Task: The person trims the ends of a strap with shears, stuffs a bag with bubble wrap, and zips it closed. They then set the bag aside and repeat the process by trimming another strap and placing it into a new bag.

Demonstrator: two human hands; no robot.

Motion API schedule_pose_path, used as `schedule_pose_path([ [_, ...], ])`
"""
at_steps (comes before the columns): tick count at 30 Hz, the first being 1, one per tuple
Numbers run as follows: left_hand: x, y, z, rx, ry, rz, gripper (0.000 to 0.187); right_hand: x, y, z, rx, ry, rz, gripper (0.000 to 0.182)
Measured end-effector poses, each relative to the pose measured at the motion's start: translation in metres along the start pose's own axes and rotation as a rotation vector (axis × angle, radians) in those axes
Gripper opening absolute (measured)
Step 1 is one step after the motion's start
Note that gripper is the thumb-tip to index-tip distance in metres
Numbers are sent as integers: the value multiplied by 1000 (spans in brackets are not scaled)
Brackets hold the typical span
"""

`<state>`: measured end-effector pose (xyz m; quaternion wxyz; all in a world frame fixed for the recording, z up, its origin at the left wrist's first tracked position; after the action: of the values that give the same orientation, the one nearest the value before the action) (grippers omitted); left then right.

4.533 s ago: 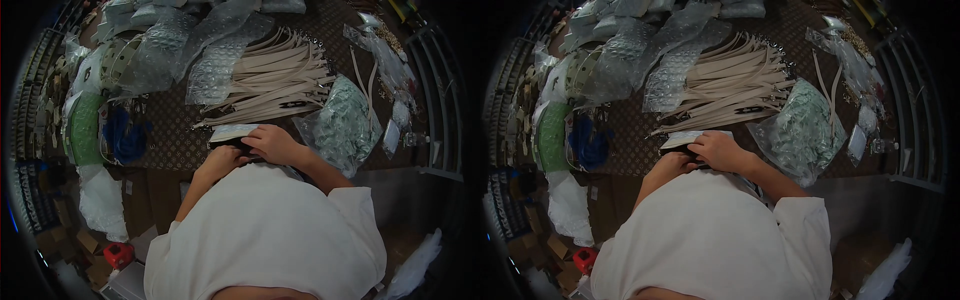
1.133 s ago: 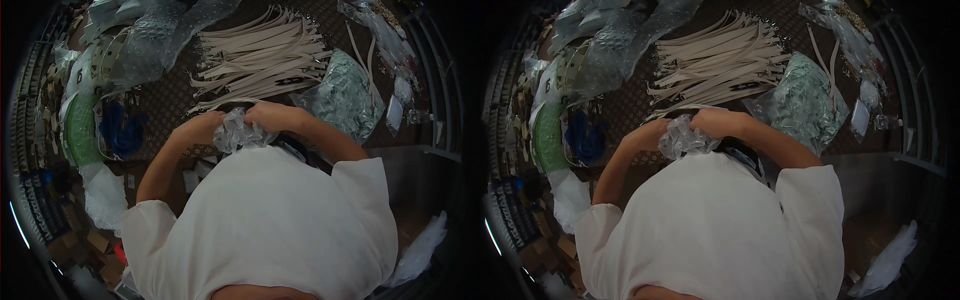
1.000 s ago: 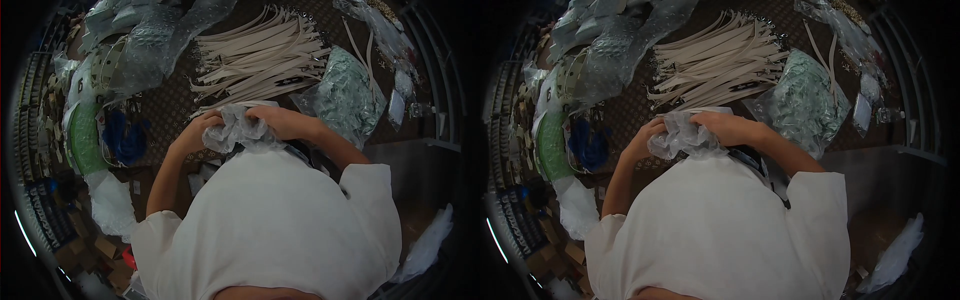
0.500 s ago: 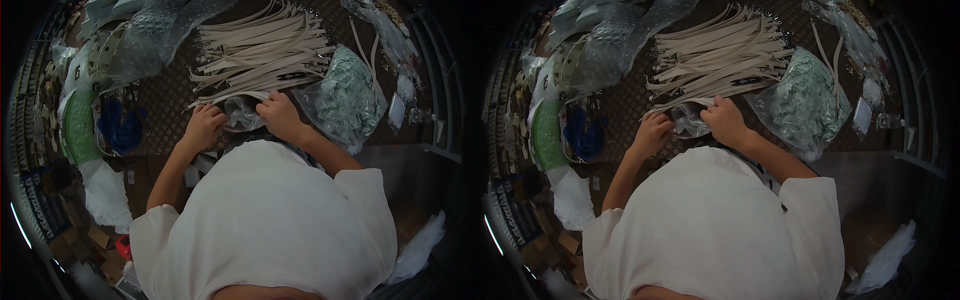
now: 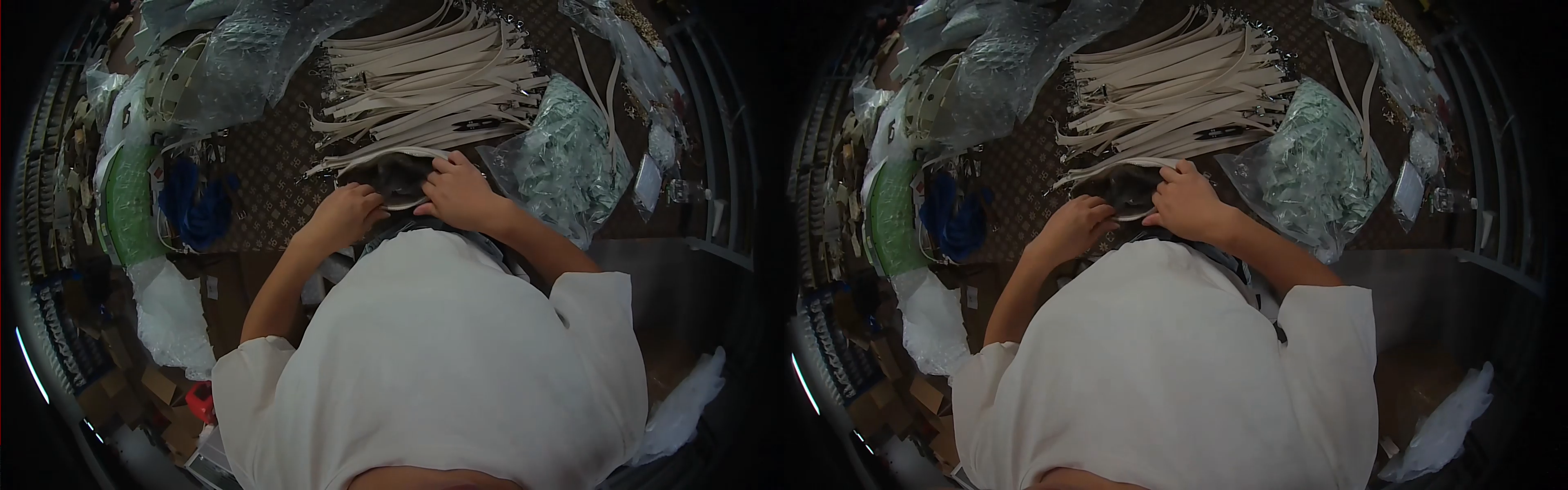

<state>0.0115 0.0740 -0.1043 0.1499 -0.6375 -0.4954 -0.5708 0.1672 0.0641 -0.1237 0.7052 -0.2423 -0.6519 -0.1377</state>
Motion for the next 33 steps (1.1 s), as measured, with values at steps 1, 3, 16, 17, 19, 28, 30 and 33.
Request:
schedule_pose_path([
  [1,3,2,-3,104,6,-92,21,-1,-2,-1,39,7,44,29],
  [3,1,4,-2,208,5,-189,22,9,-2,-1,20,83,197,28],
  [16,-70,8,27,56,-208,-285,15,-7,41,36,44,141,642,27],
  [17,-62,13,23,104,-172,-297,16,-7,57,41,52,142,640,27],
  [19,-59,13,18,151,-133,-306,18,-17,101,49,-124,239,1198,28],
  [28,14,21,-3,140,129,-696,15,-14,157,38,-204,405,-70,10],
  [30,56,17,-8,73,739,-500,20,38,102,53,90,430,250,6],
  [33,86,35,3,18,869,-476,13,96,48,53,442,471,455,4],
])
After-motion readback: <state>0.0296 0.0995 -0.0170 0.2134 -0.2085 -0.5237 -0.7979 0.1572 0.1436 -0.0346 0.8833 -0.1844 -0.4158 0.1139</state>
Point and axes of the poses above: each hand's wrist, its own z-axis towards the middle knuckle, its own x-axis out of the back of the hand, y = z × x, the point moved 5 cm from there along z, towards the middle knuckle, and after that the axes turned 15 degrees about x, right-handed, at the moved point
